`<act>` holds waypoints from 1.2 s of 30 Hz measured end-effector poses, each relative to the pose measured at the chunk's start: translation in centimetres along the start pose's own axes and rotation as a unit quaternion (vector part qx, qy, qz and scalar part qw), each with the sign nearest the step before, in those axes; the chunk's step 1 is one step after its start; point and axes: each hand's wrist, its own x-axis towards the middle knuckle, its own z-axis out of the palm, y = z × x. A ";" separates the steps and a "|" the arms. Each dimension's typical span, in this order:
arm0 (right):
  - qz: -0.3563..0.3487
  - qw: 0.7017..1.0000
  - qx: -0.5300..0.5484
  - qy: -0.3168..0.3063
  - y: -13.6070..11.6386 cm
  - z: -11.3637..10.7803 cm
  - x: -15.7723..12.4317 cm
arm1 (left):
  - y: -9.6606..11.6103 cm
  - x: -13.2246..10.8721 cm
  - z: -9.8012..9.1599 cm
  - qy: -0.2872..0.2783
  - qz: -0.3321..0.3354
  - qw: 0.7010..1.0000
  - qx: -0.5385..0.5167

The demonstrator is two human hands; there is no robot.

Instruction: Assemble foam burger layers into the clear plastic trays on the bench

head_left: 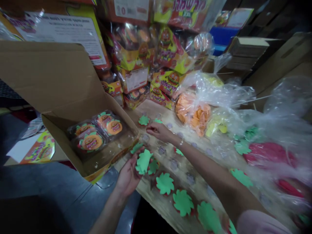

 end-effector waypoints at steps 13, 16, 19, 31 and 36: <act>0.273 0.887 0.119 0.352 -9.5 -4.1 -28.9 | -12.3 -2.4 11.1 -0.229 -0.165 0.940 0.193; 0.316 0.835 0.091 0.441 -12.1 -3.7 -35.3 | -16.5 -4.3 13.3 -0.201 -0.268 0.918 0.214; 0.297 0.854 0.046 0.425 -15.3 -3.6 -40.3 | -20.2 -5.9 14.0 -0.181 -0.330 0.895 0.238; 0.386 0.643 0.447 0.487 -15.8 -1.9 -50.6 | -26.9 -11.9 15.2 -0.261 -0.091 0.867 0.415; 0.452 0.723 0.158 0.498 -13.3 -3.2 -56.9 | -29.2 -11.4 14.8 -0.325 -0.135 0.798 0.489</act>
